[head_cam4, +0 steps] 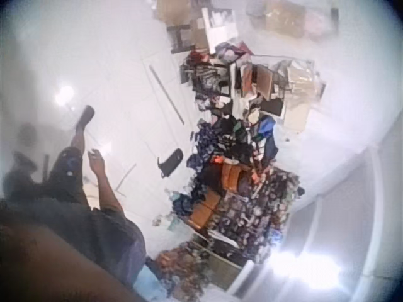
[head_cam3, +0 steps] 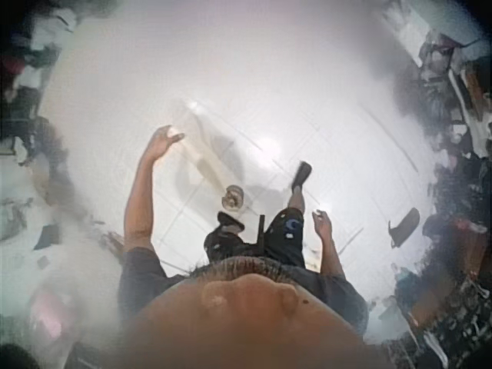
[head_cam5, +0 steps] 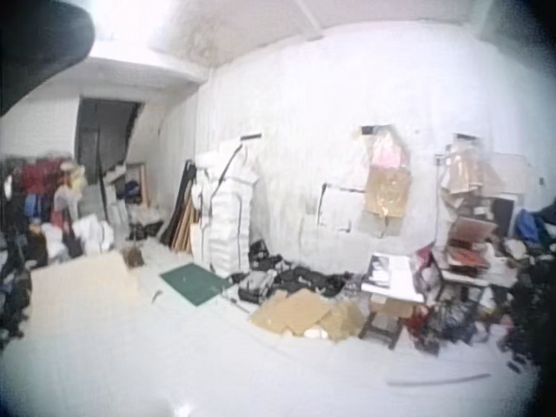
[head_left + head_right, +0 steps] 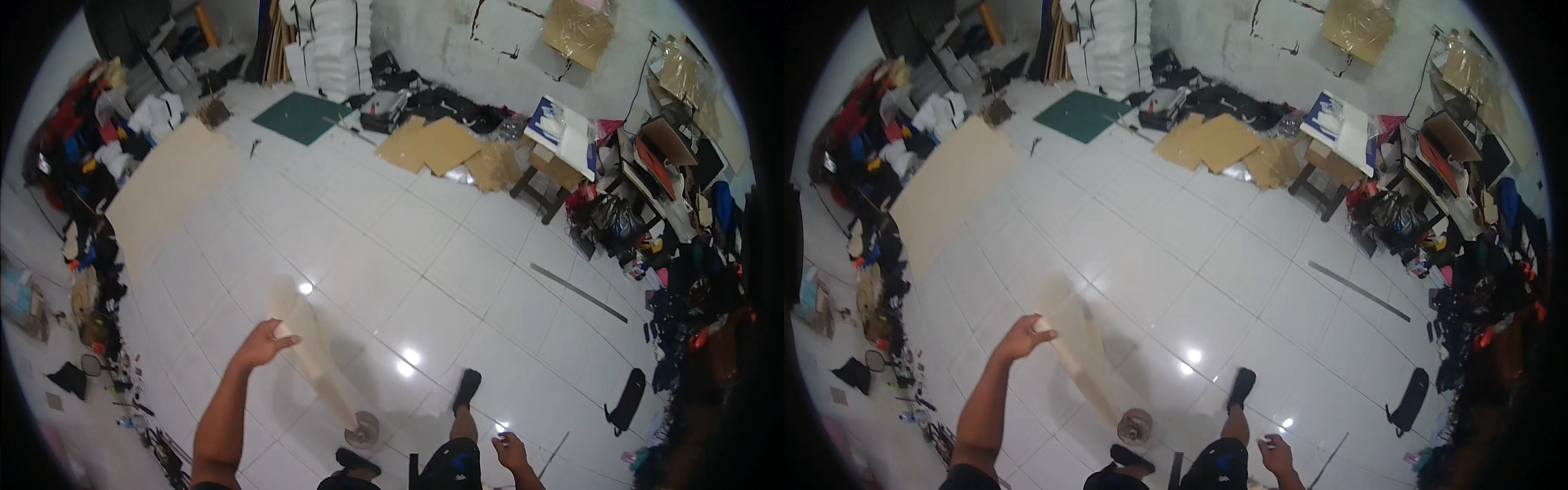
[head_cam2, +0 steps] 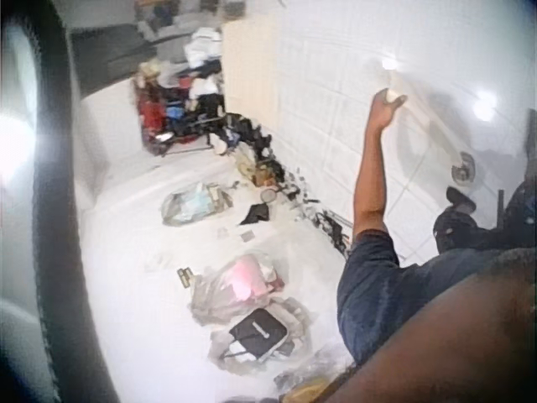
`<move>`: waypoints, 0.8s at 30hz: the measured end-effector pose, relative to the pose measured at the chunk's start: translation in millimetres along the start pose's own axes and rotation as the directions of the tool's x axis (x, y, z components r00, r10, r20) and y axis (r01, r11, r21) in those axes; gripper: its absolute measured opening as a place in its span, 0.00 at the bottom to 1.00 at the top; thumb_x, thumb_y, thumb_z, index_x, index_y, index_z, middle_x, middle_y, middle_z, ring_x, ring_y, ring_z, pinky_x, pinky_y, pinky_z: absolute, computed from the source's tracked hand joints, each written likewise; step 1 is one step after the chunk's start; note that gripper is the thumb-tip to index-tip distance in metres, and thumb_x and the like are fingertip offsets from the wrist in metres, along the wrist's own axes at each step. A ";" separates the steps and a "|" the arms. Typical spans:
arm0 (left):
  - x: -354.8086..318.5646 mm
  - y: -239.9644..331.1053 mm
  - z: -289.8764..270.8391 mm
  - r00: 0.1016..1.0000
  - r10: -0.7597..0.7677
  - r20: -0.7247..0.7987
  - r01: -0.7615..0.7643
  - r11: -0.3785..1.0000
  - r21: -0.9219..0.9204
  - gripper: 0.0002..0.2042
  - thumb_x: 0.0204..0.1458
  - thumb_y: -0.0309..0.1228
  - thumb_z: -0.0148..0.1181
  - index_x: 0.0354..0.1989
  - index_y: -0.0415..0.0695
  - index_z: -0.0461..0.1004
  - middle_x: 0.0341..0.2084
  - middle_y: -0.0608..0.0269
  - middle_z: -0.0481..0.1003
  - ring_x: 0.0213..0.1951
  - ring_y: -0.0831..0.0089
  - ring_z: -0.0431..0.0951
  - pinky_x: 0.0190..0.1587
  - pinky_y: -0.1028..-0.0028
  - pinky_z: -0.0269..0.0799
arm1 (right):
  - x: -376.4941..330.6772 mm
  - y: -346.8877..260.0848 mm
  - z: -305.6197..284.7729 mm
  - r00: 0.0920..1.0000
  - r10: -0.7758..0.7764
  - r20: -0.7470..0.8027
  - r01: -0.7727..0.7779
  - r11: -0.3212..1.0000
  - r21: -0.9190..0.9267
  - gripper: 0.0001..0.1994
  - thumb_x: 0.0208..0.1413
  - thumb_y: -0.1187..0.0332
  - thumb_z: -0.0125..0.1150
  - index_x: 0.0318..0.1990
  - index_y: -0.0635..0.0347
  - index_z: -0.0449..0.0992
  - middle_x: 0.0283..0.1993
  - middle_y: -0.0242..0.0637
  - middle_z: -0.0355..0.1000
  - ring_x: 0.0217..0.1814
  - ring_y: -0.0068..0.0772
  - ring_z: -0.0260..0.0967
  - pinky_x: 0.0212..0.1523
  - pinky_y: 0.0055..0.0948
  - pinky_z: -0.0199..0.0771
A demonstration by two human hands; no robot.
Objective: The person cuts a large sheet of light-colored fabric in half using shears, then folds one half and cuts it again. The person sits on the floor during the process and handles the fabric pieces by hand.
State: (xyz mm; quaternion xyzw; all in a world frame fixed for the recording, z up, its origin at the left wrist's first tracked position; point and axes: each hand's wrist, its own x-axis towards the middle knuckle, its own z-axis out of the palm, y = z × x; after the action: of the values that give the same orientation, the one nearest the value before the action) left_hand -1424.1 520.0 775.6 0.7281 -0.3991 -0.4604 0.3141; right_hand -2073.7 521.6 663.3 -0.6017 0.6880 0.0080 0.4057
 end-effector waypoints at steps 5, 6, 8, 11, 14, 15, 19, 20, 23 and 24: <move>14.6 154.3 119.0 0.929 0.362 -0.075 -0.341 0.918 0.202 0.15 0.51 0.36 0.65 0.44 0.42 0.77 0.34 0.57 0.77 0.50 0.62 0.73 0.63 0.62 0.55 | 79.6 -170.7 -68.7 0.828 -0.542 0.146 0.505 0.833 0.226 0.33 0.49 0.52 0.70 0.57 0.65 0.68 0.55 0.52 0.69 0.58 0.47 0.68 0.58 0.37 0.68; 25.0 180.6 143.0 0.936 0.352 -0.030 -0.331 0.903 0.276 0.15 0.51 0.37 0.65 0.44 0.42 0.77 0.38 0.56 0.78 0.51 0.60 0.73 0.66 0.59 0.49 | 89.2 -195.7 -87.0 0.756 -0.638 0.149 0.605 0.767 0.214 0.36 0.47 0.49 0.70 0.58 0.65 0.67 0.58 0.53 0.66 0.62 0.49 0.65 0.61 0.39 0.65; 42.6 224.8 189.6 0.951 0.309 0.029 -0.300 0.891 0.342 0.14 0.50 0.37 0.65 0.42 0.43 0.78 0.39 0.55 0.78 0.52 0.57 0.73 0.69 0.55 0.43 | 100.6 -244.2 -132.7 0.587 -0.804 0.097 0.786 0.594 0.172 0.46 0.40 0.47 0.75 0.63 0.64 0.62 0.59 0.52 0.66 0.61 0.48 0.65 0.61 0.39 0.64; 80.8 286.7 258.7 0.933 0.352 0.078 -0.360 0.899 0.251 0.13 0.51 0.38 0.65 0.40 0.44 0.79 0.35 0.55 0.78 0.50 0.55 0.74 0.67 0.52 0.47 | 127.8 -248.8 -179.5 0.606 -0.783 0.139 0.792 0.577 -0.200 0.49 0.40 0.46 0.73 0.65 0.65 0.57 0.60 0.52 0.65 0.61 0.50 0.65 0.61 0.39 0.64; 108.4 318.0 304.7 0.931 0.363 0.029 -0.364 0.929 0.068 0.14 0.51 0.37 0.64 0.43 0.45 0.78 0.40 0.51 0.78 0.50 0.55 0.74 0.65 0.55 0.54 | 178.9 -220.4 -224.3 0.790 -0.593 0.159 0.602 0.798 -0.016 0.27 0.50 0.57 0.63 0.56 0.58 0.68 0.52 0.49 0.71 0.53 0.49 0.70 0.52 0.46 0.69; 119.7 317.5 311.2 0.954 0.296 0.037 -0.297 0.954 0.025 0.15 0.51 0.37 0.65 0.44 0.44 0.77 0.42 0.51 0.77 0.50 0.55 0.74 0.63 0.57 0.57 | 193.9 -218.1 -239.7 0.827 -0.525 0.199 0.543 0.839 -0.041 0.24 0.51 0.59 0.62 0.55 0.56 0.69 0.49 0.47 0.73 0.51 0.49 0.71 0.50 0.47 0.70; 160.7 309.4 333.1 0.944 0.327 -0.032 -0.318 0.934 0.160 0.21 0.51 0.39 0.66 0.50 0.41 0.73 0.48 0.51 0.74 0.52 0.58 0.73 0.53 0.65 0.70 | 261.0 -198.4 -290.7 0.869 -0.491 0.054 0.492 0.850 -0.190 0.15 0.54 0.60 0.58 0.48 0.51 0.72 0.37 0.47 0.76 0.40 0.54 0.74 0.43 0.49 0.72; 174.2 289.8 327.6 0.903 0.424 -0.072 -0.384 0.870 0.310 0.21 0.51 0.39 0.66 0.50 0.41 0.73 0.48 0.51 0.74 0.52 0.59 0.73 0.52 0.65 0.71 | 280.6 -196.7 -300.9 0.912 -0.408 0.040 0.406 0.886 -0.222 0.15 0.54 0.59 0.58 0.47 0.52 0.72 0.36 0.47 0.76 0.40 0.55 0.74 0.43 0.49 0.72; 186.2 215.2 302.8 0.964 0.158 -0.212 -0.118 0.975 0.189 0.21 0.50 0.39 0.66 0.49 0.40 0.74 0.48 0.51 0.74 0.51 0.59 0.74 0.51 0.65 0.72 | 334.2 -182.3 -341.2 0.964 -0.261 -0.050 0.239 0.935 -0.262 0.16 0.55 0.58 0.57 0.44 0.58 0.71 0.34 0.51 0.76 0.41 0.59 0.74 0.44 0.51 0.72; 179.9 192.3 289.1 0.967 -0.016 -0.254 0.029 0.998 0.050 0.20 0.51 0.39 0.65 0.48 0.39 0.75 0.47 0.50 0.74 0.48 0.59 0.75 0.52 0.65 0.71 | 355.0 -177.0 -355.2 0.970 -0.230 -0.081 0.203 0.944 -0.260 0.16 0.55 0.58 0.57 0.44 0.58 0.71 0.35 0.52 0.76 0.41 0.59 0.74 0.45 0.51 0.72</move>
State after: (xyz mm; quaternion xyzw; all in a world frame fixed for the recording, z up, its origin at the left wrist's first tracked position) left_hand -1700.2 244.3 749.2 0.7935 -0.3595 -0.3563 0.3379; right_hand -2102.0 3.9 784.4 -0.7194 0.6325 0.0167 0.2868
